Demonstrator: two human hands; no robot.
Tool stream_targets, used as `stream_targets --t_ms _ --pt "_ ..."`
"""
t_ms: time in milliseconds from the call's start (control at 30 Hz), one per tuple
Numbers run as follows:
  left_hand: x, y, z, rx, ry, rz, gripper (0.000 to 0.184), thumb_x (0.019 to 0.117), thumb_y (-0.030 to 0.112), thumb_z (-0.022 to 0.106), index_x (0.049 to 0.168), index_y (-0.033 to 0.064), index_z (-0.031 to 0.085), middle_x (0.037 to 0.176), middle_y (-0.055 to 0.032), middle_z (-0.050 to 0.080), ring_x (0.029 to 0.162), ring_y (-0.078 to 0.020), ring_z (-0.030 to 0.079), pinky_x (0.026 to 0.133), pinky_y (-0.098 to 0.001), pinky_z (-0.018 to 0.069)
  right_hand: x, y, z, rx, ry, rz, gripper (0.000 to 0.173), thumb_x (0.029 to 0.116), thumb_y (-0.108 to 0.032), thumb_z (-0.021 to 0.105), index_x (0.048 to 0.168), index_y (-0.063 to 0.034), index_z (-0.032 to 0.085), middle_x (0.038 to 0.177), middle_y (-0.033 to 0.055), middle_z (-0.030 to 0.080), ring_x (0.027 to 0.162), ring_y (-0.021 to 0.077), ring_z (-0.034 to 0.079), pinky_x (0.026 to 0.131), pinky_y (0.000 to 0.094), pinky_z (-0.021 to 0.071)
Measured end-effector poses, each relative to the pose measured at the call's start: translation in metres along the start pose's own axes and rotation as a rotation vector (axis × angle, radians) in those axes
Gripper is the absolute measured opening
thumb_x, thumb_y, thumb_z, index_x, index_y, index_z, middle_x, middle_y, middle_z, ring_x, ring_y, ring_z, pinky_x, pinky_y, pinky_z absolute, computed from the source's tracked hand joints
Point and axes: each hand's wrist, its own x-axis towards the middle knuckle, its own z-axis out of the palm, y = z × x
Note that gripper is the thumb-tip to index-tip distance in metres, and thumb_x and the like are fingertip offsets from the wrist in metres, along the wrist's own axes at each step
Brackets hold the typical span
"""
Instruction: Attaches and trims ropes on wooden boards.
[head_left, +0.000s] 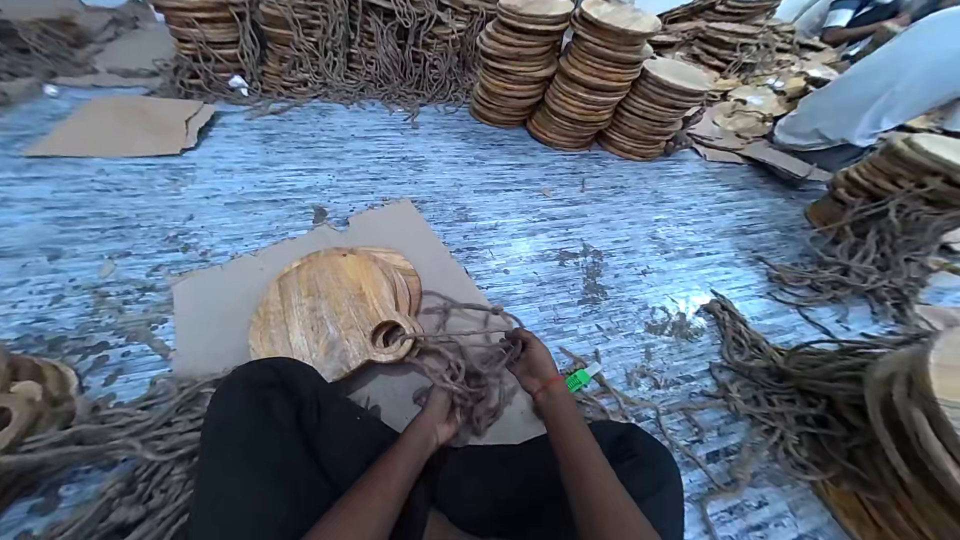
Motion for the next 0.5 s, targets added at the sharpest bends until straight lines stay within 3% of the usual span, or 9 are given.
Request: stream_targets --t_ms 100,167,233,300,367,433,500 --pt "0.001 -0.003 0.003 0.039 0.049 0.013 0.035 0.1128 0.029 0.032 0.115 0.0046 0.056 0.09 -0.0136 0.068 0.07 -0.0208 0.068 0.056 -0.0306 0.0559 -0.004 0.001 -0.035 0.202 0.049 -0.098 0.013 0.1056 -0.017 0.046 0.103 -0.0083 0.057 0.092 0.0069 0.064 0.081 0.0185 0.066 0.073 0.0366 0.0566" --pt "-0.007 -0.003 0.008 0.128 0.103 0.015 0.037 0.1135 0.033 0.029 0.117 0.005 0.054 0.088 -0.0125 0.063 0.069 -0.021 0.064 0.057 -0.0324 0.0549 0.001 0.007 -0.053 0.145 0.12 -0.142 0.016 0.1066 -0.015 0.048 0.115 -0.0038 0.055 0.102 0.0114 0.063 0.085 0.02 0.065 0.074 0.0349 0.0555" --pt "-0.015 -0.004 0.012 0.206 0.14 0.004 0.041 0.1138 0.035 0.027 0.116 0.0044 0.054 0.086 -0.0123 0.061 0.067 -0.0214 0.062 0.058 -0.0344 0.0549 0.005 0.013 -0.059 0.017 0.174 -0.183 0.029 0.1072 -0.014 0.051 0.132 0.0007 0.051 0.119 0.0177 0.061 0.098 0.0238 0.064 0.083 0.0382 0.0537" --pt "-0.023 -0.001 0.016 0.279 0.101 -0.029 0.045 0.1138 0.037 0.024 0.114 0.0044 0.054 0.087 -0.0129 0.063 0.071 -0.0234 0.065 0.061 -0.0355 0.0557 0.01 0.019 -0.059 -0.166 0.162 -0.306 0.037 0.1051 -0.014 0.057 0.139 0.0004 0.05 0.134 0.0193 0.059 0.116 0.0285 0.062 0.095 0.0457 0.0519" --pt "-0.029 0.007 0.019 0.31 -0.018 -0.063 0.053 0.1134 0.042 0.019 0.118 0.005 0.056 0.096 -0.0143 0.069 0.082 -0.0259 0.07 0.064 -0.0355 0.0571 0.012 0.024 -0.056 -0.421 0.128 -0.467 0.043 0.1026 -0.013 0.061 0.142 -0.0004 0.049 0.144 0.0181 0.056 0.128 0.03 0.058 0.105 0.0493 0.0488" --pt "-0.028 0.01 0.019 0.277 -0.116 -0.065 0.059 0.1121 0.047 0.015 0.121 0.0071 0.057 0.102 -0.0152 0.072 0.088 -0.0278 0.073 0.064 -0.0357 0.059 0.005 0.029 -0.053 -0.63 0.109 -0.567 0.045 0.102 -0.016 0.061 0.143 -0.0011 0.051 0.147 0.0184 0.054 0.131 0.0335 0.056 0.105 0.0538 0.0479" --pt "-0.024 0.01 0.017 0.294 -0.086 -0.048 0.058 0.112 0.048 0.016 0.128 0.0078 0.055 0.108 -0.0172 0.071 0.093 -0.0312 0.072 0.069 -0.0408 0.0597 -0.002 0.031 -0.052 -0.749 0.025 -0.595 0.04 0.1038 -0.015 0.057 0.141 -0.0016 0.054 0.146 0.0175 0.056 0.133 0.0331 0.054 0.108 0.0535 0.0458"
